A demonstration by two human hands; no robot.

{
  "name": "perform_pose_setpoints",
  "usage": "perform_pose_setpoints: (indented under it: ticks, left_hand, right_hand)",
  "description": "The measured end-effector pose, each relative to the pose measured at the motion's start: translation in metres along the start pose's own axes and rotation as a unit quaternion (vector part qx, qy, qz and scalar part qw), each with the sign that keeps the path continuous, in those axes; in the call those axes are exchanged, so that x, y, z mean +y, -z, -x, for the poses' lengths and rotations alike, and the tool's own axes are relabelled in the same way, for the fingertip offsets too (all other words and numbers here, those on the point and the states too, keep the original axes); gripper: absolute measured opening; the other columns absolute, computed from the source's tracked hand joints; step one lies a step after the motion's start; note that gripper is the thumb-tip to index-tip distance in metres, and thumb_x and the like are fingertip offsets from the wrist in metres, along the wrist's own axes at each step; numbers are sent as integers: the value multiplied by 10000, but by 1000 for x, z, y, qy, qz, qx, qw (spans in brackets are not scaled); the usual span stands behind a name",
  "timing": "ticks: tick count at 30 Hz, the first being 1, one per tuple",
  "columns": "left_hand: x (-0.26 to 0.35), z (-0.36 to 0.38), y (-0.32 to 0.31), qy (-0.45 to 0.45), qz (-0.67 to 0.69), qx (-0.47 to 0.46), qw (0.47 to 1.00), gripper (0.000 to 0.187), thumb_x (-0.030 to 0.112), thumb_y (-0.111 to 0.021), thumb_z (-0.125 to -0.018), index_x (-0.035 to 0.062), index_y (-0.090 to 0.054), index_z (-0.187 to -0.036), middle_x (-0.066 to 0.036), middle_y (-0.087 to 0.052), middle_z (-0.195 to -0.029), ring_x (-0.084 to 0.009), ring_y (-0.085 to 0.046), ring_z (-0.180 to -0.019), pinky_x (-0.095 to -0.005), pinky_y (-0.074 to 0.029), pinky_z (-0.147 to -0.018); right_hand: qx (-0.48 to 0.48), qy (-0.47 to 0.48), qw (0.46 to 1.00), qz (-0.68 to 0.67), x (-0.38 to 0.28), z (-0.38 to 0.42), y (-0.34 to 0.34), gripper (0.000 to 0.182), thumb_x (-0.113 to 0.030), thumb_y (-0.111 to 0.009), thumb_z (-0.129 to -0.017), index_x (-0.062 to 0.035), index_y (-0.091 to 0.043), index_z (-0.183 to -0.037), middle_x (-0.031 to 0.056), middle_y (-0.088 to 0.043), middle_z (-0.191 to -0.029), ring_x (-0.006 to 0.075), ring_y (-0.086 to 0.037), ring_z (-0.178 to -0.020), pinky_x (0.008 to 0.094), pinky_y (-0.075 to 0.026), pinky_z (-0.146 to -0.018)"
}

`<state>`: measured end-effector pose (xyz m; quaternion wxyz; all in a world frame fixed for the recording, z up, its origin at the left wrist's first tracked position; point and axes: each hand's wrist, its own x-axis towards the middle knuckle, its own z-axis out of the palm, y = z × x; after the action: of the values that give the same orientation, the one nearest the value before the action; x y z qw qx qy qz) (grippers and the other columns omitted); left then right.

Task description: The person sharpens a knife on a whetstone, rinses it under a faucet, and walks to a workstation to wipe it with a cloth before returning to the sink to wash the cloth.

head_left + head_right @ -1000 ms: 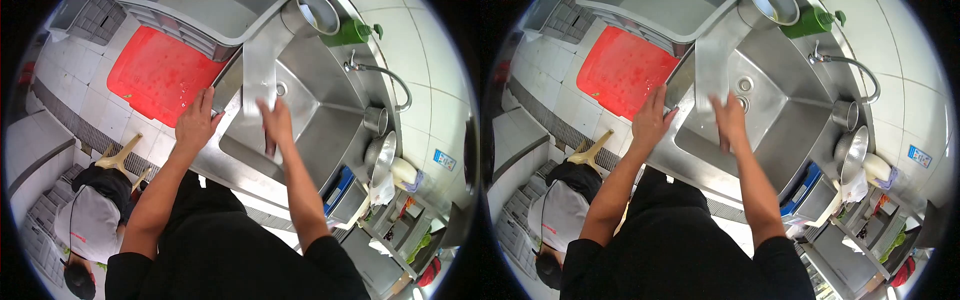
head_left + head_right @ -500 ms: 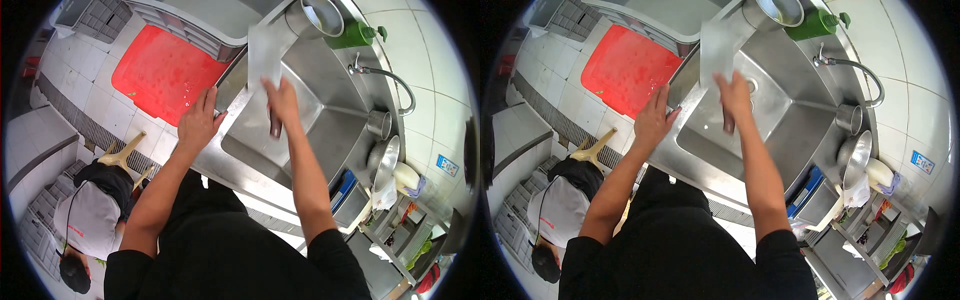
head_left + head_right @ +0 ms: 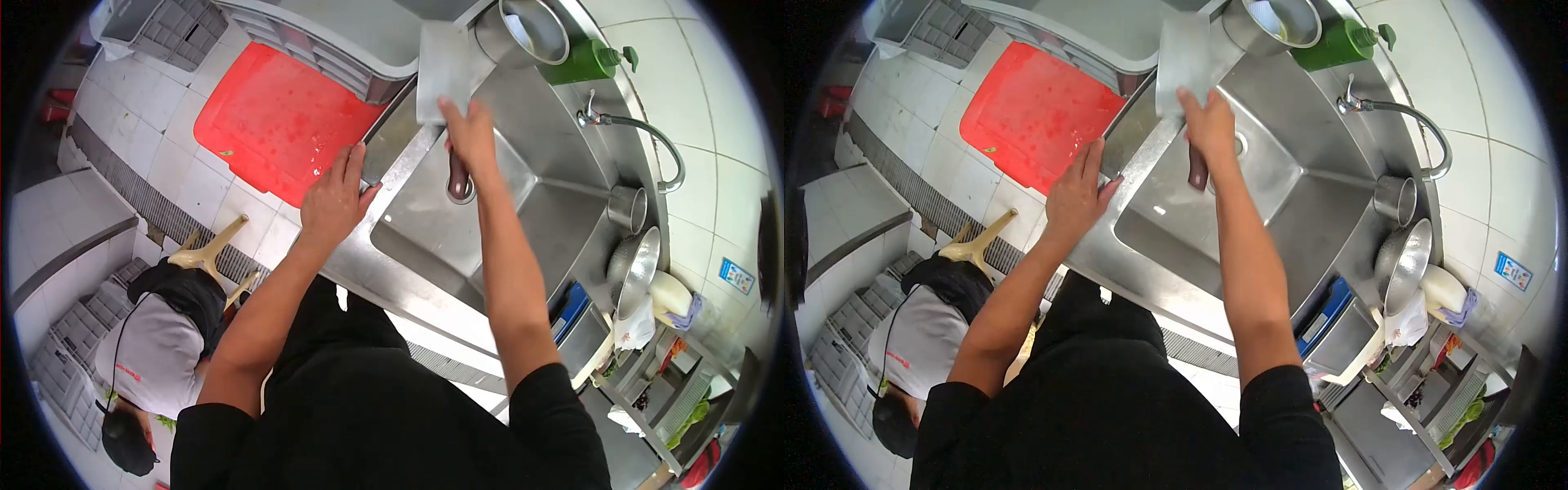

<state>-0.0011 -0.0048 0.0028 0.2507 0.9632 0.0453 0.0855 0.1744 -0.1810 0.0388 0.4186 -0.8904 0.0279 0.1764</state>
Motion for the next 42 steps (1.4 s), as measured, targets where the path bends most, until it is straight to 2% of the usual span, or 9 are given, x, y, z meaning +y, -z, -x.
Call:
perform_pose_setpoints:
  ticks: [7,14,17,19,21,23,31,39,42]
  left_hand:
    - [-1,-1,1,-2,14,10,1000,727,360,-712,-852,14,-416,-1420,-212,-570,-1302,-362,-670,-943,-418,-568,-748]
    - [4,-1,5,1,10,-10,1000,718,352,-710,-861,5,-413,-1415,-224,-554,-1314,-368,-664,-970,-419,-568,-757]
    - [9,0,12,16,14,-29,999,720,353,-712,-859,6,-411,-1415,-223,-551,-1317,-364,-659,-995,-416,-570,-758]
    - [7,-1,9,1,-3,-17,1000,729,355,-715,-859,-5,-405,-1412,-220,-554,-1310,-347,-674,-924,-401,-577,-724]
    - [3,-1,7,-6,-18,-11,1000,737,356,-717,-859,-16,-400,-1410,-217,-556,-1303,-330,-689,-852,-386,-584,-691]
    - [1,-1,2,-16,-15,5,1000,739,355,-718,-858,-14,-398,-1412,-215,-557,-1306,-332,-687,-872,-388,-586,-699]
    - [8,1,4,0,-19,-14,1000,721,352,-714,-861,-6,-406,-1406,-215,-560,-1306,-350,-678,-928,-394,-585,-715]
    - [4,-2,4,-2,-21,-3,1000,712,348,-713,-861,-7,-416,-1401,-225,-564,-1293,-348,-684,-913,-395,-585,-717]
    - [4,1,2,-18,-20,-4,1000,710,345,-713,-863,-9,-415,-1402,-233,-567,-1281,-347,-687,-884,-399,-583,-713]
  right_hand:
    - [-63,-161,985,-22,44,183,8,447,-312,-685,-916,30,-605,-1193,47,-617,-697,106,-521,-453,289,-426,-443]
    - [-1,15,1000,-19,7,-3,-4,512,-446,-640,-917,49,-610,-1042,167,-644,-669,256,-629,-514,384,-504,-547]
    - [17,28,999,-17,4,2,-3,489,-425,-637,-921,50,-614,-1030,179,-652,-695,269,-643,-542,386,-508,-566]
    - [3,-1,1000,15,30,57,-3,452,-395,-647,-925,30,-606,-1074,90,-584,-595,170,-571,-459,343,-462,-461]
    - [-14,-8,1000,14,49,134,0,469,-378,-640,-924,49,-625,-1117,218,-679,-780,307,-675,-639,418,-516,-640]
    - [-47,-65,997,13,77,181,-1,467,-369,-642,-922,30,-622,-1165,227,-689,-821,319,-680,-685,424,-516,-676]
    - [16,20,999,-45,2,-18,-5,460,-397,-643,-914,57,-596,-966,145,-614,-649,229,-604,-510,385,-491,-529]
    - [-57,-63,996,3,55,176,13,440,-365,-649,-923,14,-631,-1145,156,-653,-707,216,-613,-543,381,-491,-552]
    - [-78,-98,992,13,49,144,17,429,-362,-644,-925,-1,-642,-1158,162,-670,-745,235,-629,-564,389,-506,-593]
